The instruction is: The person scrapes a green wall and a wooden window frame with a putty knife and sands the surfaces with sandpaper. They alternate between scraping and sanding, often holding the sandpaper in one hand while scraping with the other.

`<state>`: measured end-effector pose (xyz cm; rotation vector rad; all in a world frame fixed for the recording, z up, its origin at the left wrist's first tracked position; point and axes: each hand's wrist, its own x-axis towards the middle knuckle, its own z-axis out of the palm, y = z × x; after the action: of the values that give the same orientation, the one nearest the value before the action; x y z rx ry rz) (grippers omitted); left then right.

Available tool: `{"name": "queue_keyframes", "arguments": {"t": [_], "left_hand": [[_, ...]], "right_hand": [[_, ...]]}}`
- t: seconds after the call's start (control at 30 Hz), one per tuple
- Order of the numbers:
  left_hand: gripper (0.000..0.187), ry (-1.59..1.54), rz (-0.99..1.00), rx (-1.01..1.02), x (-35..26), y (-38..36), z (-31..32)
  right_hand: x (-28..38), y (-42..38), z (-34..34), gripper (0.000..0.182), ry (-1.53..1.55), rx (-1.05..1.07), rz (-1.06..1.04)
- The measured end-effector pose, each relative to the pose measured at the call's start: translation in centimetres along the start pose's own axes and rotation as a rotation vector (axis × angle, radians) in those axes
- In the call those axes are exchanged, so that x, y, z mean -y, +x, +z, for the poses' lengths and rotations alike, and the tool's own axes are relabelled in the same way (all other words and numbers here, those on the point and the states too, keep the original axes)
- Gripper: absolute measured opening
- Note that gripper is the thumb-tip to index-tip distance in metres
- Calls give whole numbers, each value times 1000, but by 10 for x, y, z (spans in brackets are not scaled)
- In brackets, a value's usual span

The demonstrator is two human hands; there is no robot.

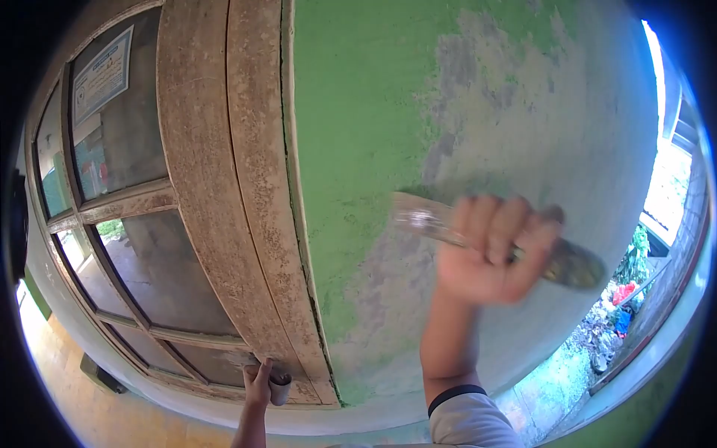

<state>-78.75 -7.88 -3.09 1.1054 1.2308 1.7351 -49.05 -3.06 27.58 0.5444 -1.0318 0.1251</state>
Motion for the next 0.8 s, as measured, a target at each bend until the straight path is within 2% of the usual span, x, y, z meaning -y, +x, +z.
{"name": "queue_keyframes", "arguments": {"t": [0.07,0.2,0.27,0.37,0.43,0.5,0.53,0.6,0.63,0.7,0.8], "left_hand": [[43,3,-5,12,2,0,-1],[43,8,1,-7,-3,-1,2],[43,-1,15,-5,5,1,-1],[43,-4,22,4,2,0,-1],[43,-4,18,15,1,0,1],[42,-42,7,0,3,0,1],[42,-41,6,4,2,0,2],[41,-28,14,0,-2,-1,2],[41,-26,17,-1,-1,0,1],[40,-34,32,15,4,1,-1],[40,-25,10,3,9,2,-3]], "right_hand": [[-12,-1,1,28,326,55,328],[12,5,4,31,291,104,255],[34,17,-10,36,296,212,132],[44,20,-13,39,290,202,38],[12,4,-5,37,215,126,23],[-18,-12,6,35,378,35,371],[-13,-11,8,35,375,34,369],[1,-9,16,29,258,158,231],[10,-4,16,29,260,157,229],[31,11,4,22,320,288,111],[40,21,-5,21,361,261,3]]}}
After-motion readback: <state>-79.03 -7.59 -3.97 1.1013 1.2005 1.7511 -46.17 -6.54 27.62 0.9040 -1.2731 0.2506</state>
